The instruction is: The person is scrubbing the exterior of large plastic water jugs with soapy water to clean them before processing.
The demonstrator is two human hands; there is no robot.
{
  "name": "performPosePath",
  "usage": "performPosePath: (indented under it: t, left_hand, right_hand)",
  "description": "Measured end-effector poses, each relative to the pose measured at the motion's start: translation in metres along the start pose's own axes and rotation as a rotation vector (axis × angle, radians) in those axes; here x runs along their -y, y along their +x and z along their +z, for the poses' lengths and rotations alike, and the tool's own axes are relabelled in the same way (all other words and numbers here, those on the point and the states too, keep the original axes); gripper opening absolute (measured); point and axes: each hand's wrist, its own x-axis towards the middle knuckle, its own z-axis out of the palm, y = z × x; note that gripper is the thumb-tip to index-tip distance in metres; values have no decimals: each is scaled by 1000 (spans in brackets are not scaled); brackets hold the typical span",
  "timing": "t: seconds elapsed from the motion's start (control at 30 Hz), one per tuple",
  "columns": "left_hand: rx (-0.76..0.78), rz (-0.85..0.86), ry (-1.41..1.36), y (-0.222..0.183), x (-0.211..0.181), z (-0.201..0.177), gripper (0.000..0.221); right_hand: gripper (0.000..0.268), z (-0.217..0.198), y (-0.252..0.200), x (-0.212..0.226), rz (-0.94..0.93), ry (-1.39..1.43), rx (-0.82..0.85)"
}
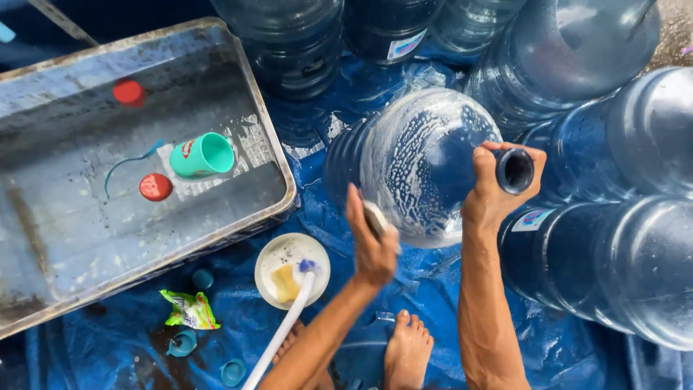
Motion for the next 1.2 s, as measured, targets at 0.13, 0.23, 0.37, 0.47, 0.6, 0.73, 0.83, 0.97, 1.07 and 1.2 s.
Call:
performPosePath:
  t: [0.13, 0.23, 0.37, 0.47, 0.6, 0.73, 0.83, 0.97, 1.07, 1.2]
  left_hand:
    - [-15, -152, -476, 78, -16, -16, 74]
    - [33, 1, -227, 41, -29, -8, 71]
    - [121, 35, 62, -25, -10, 0, 84]
    - [102, -82, -141, 42, -30, -17, 85]
    - [249, -167, -406, 109, -28, -23, 82]
    - [117, 598, 460, 0, -28, -1, 70]
    - [287, 209, 51, -31, -18, 11, 99]
    - [169, -43, -121, 91, -22, 0, 80]
    - [217, -42, 119, 80, -62, -1, 70]
    - [265, 201, 629, -8, -65, 19, 63]
  right_hand:
    - [25, -9, -7, 12, 96, -32, 23]
    - [23, 2, 4, 8, 124, 35, -32]
    - [27, -8, 6, -9, 66, 115, -3]
    - [33, -31, 3, -15, 87, 191, 106]
    - [32, -45, 4, -25, 169, 231, 119]
    - [43, -40, 5, -12, 177, 129, -155]
    - [18, -53, 12, -13, 474, 315, -165]
    - [32, -46, -3, -12, 208, 188, -54]
    - [35, -25, -20, 18, 193, 100, -15]
    - [34, 0, -19, 36, 178, -3, 62]
